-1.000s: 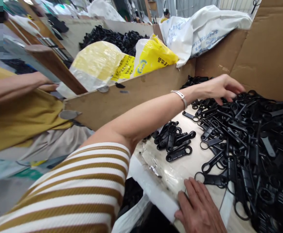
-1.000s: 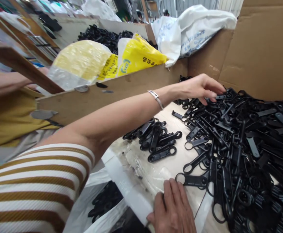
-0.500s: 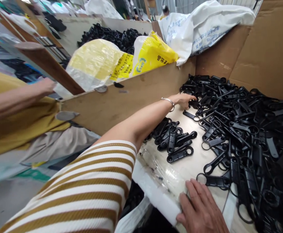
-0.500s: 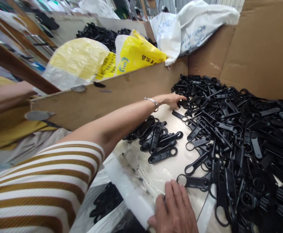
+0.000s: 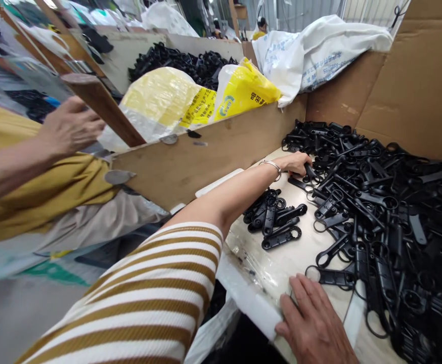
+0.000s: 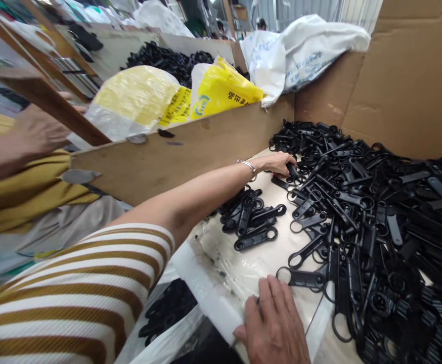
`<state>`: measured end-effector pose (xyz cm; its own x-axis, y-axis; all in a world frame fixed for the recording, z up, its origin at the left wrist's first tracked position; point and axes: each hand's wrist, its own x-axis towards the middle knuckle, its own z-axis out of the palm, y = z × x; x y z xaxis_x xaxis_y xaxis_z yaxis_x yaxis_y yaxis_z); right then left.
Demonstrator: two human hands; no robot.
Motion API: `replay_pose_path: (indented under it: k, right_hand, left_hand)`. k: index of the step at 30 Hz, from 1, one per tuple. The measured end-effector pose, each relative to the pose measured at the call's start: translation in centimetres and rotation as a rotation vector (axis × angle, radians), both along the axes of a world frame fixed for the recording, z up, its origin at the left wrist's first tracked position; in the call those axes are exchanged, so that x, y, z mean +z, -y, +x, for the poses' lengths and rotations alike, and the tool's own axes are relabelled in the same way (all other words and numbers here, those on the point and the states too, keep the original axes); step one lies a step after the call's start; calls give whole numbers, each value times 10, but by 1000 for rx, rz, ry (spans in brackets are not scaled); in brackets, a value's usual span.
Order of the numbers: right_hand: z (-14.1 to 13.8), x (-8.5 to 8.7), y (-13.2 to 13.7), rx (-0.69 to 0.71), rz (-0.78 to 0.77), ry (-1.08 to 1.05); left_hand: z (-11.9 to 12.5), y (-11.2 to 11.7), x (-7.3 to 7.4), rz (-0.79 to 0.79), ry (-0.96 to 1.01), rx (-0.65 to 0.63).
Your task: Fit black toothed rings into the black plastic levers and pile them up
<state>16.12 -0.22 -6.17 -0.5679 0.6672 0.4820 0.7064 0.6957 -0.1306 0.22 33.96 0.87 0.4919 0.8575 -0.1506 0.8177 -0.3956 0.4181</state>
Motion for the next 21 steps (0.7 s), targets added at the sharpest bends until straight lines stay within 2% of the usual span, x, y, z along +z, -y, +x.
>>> replay_pose_path:
  k: [4,9,13,15,17,18,19,21]
  right_hand:
    - [0,4,1,-5,-24,8]
    - [0,13,0,11,-93,8]
    - [-2,19,-2,13,-118,-16]
    - [-3,19,-1,-2,-109,-33]
    - [-3,19,0,-13,-103,-43]
    - [-4,19,1,-19,-106,-43]
    - [-4,19,2,-24,-115,-40]
    - [-5,20,4,-34,-144,-29]
  left_hand:
    - [20,19,6,-45,162,9]
    - [68,45,24,15,305,-62]
    - [115,61,51,107,361,-259]
    - [132,65,66,164,406,-441]
    - [138,66,79,187,458,-590]
    - [134,66,84,187,475,-614]
    - [127,64,87,170,469,-594]
    - [100,59,88,160,395,-434]
